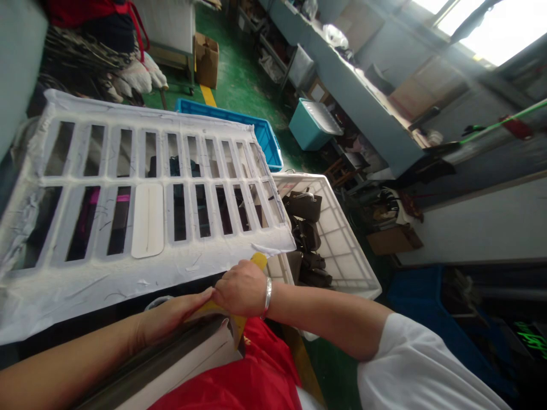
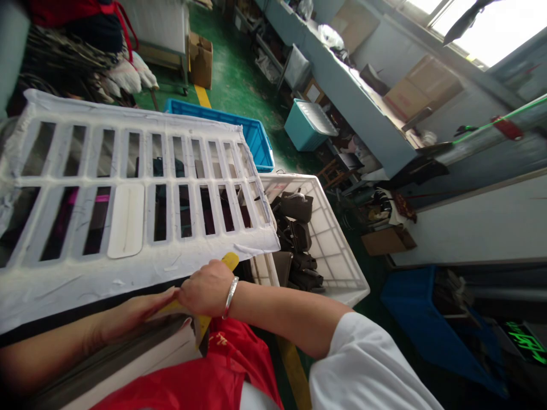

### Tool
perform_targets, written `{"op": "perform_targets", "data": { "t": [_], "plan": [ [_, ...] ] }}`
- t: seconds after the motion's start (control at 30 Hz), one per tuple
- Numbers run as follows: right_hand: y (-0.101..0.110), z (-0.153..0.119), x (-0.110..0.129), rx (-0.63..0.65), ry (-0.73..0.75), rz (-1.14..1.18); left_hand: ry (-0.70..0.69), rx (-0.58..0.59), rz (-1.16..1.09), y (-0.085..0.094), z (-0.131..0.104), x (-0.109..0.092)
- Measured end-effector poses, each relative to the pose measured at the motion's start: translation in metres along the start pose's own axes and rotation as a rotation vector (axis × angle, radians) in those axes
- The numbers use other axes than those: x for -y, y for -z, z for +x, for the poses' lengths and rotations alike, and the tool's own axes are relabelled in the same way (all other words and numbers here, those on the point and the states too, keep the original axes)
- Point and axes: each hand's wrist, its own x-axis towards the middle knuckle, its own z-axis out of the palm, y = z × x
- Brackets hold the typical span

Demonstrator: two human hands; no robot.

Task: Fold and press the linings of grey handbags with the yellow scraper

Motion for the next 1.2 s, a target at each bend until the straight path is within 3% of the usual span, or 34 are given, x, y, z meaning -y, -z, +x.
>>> {"op": "perform_targets", "data": {
  "t": [0.17,0.3,0.53,0.7,1.0,1.2],
  "plan": [
    [-0.004,0.006,-0.001,-0.030,0.177,-0.021,0.036,-0.068,0.236,0.006,-0.009,0.006],
    [-0.004,0.006,0.001,-0.022,0.178,0.003,0.064,-0.048,0.444,0.003,-0.014,0.011],
    [-0.001,0.006,0.003,0.013,0.267,0.014,0.086,0.051,0.378,-0.005,-0.014,0.013],
    [0.001,0.011,0.010,0.049,0.286,0.039,0.073,0.054,0.311,-0.010,-0.021,0.011],
    [-0.008,-0.005,0.008,-0.105,0.232,0.017,0.067,0.148,0.395,-0.002,-0.008,0.011],
    [-0.006,0.001,0.011,-0.049,0.197,0.024,0.107,0.148,0.393,0.003,-0.009,0.014]
  ]
}}
